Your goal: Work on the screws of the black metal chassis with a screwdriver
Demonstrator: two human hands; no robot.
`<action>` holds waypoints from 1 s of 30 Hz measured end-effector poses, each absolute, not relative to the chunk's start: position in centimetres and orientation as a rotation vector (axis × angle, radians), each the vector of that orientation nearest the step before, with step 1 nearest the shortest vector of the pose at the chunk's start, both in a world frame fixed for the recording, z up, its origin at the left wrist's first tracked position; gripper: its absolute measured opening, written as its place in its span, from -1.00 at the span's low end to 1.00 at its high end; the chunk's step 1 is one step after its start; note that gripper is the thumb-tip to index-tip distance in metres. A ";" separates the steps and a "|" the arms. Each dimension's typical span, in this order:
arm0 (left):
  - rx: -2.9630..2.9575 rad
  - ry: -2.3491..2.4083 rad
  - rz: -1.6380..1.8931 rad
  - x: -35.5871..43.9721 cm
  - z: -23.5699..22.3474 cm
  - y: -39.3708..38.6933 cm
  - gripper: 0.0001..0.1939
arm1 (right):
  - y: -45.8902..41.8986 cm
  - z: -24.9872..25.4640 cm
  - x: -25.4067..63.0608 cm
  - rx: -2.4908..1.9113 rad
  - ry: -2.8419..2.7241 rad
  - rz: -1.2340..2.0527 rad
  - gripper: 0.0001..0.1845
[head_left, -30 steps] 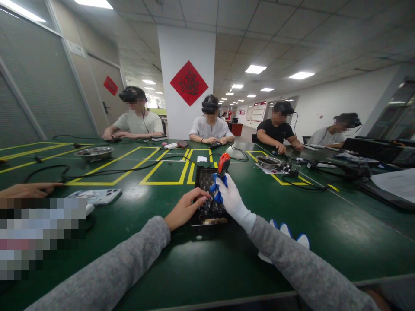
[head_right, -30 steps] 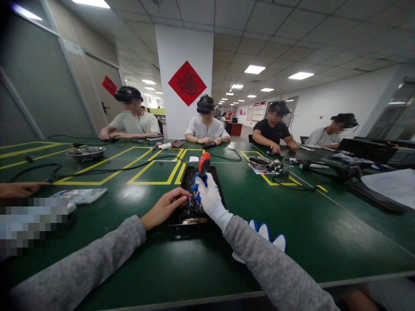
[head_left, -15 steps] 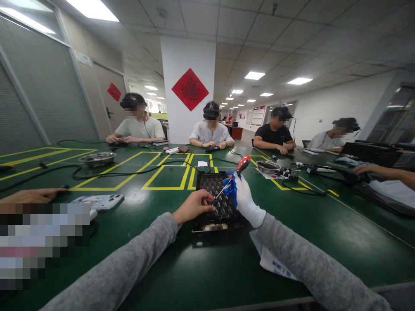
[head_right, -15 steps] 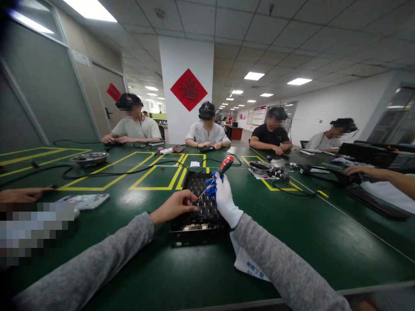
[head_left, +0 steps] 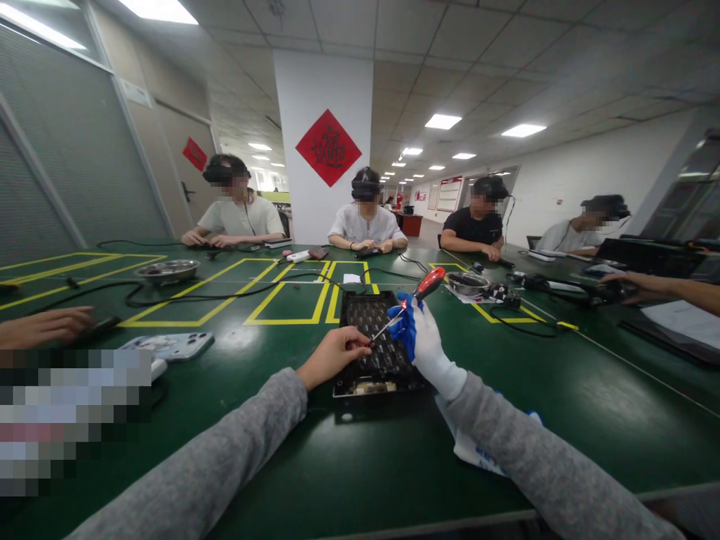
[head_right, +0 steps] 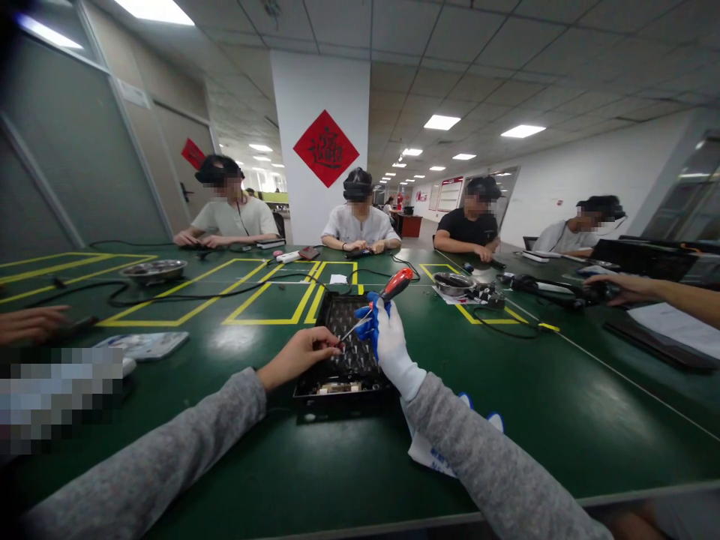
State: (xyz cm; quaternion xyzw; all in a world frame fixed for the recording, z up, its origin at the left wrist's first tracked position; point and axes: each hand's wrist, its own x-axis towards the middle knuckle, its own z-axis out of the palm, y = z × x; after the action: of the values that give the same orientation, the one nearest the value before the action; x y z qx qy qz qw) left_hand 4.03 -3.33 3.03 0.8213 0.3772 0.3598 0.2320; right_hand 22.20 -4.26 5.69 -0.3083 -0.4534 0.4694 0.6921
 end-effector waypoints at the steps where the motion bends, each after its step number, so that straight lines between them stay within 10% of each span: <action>1: 2.259 1.039 0.981 4.0 3.1 -3.4 -0.75 | -4.3 5.7 22.1 -0.697 -1.026 1.035 -0.56; 30: 2.200 1.003 0.921 3.8 3.4 -3.2 -0.63 | -5.1 6.6 22.3 -0.757 -1.054 0.904 -0.56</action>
State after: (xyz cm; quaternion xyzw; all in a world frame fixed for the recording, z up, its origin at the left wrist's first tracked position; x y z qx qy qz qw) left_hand 3.83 -3.23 3.44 0.8178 0.3727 0.3426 0.2738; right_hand 22.26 -5.06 6.61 -0.3404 -0.4737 0.4061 0.7034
